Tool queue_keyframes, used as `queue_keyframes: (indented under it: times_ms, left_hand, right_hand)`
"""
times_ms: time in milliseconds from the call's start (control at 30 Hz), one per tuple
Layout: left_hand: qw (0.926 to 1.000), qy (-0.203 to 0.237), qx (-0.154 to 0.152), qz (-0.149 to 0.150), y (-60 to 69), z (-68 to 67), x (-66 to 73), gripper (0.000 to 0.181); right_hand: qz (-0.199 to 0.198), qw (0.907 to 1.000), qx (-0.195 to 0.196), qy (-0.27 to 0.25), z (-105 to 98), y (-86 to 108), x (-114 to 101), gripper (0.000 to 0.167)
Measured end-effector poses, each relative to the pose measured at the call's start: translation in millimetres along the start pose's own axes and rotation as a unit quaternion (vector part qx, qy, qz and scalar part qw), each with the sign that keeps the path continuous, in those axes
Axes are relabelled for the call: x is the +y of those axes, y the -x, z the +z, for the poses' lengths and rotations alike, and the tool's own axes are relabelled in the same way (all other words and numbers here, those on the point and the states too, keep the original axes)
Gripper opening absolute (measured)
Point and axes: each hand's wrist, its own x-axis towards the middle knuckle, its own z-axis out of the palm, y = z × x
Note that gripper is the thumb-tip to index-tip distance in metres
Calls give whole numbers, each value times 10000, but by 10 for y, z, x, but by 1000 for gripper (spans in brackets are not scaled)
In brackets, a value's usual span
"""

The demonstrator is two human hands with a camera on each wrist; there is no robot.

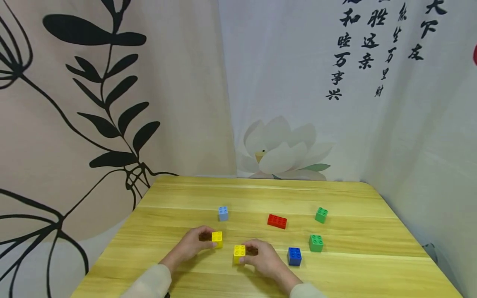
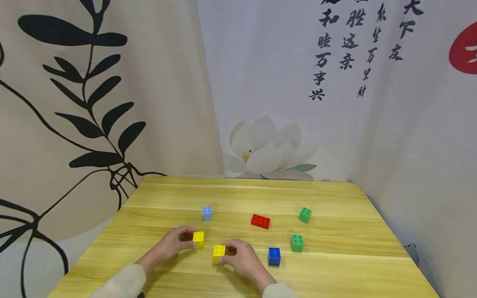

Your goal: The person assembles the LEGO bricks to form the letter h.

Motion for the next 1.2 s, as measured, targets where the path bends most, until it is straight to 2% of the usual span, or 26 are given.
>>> queue_keyframes:
  times_ms: [167,300,600,867,1200]
  left_hand:
    - [9999,-120,-88,61,17,72,77,44]
    - [9997,-32,-239,58,8,175,170,39]
    - [9980,210,-513,288,-37,457,370,31]
    - [9984,258,-458,225,-68,525,354,29]
    - [9985,307,-406,203,-64,558,338,25]
  right_hand:
    - [93,9995,163,-241,-55,-24,-50,44]
    - [169,9984,377,-383,-104,-57,-94,43]
    - [-87,9972,516,-529,-189,-120,-107,43]
    - [-246,9984,343,-367,-172,-143,-132,39]
    - [-147,9996,101,-212,-149,-132,-148,40]
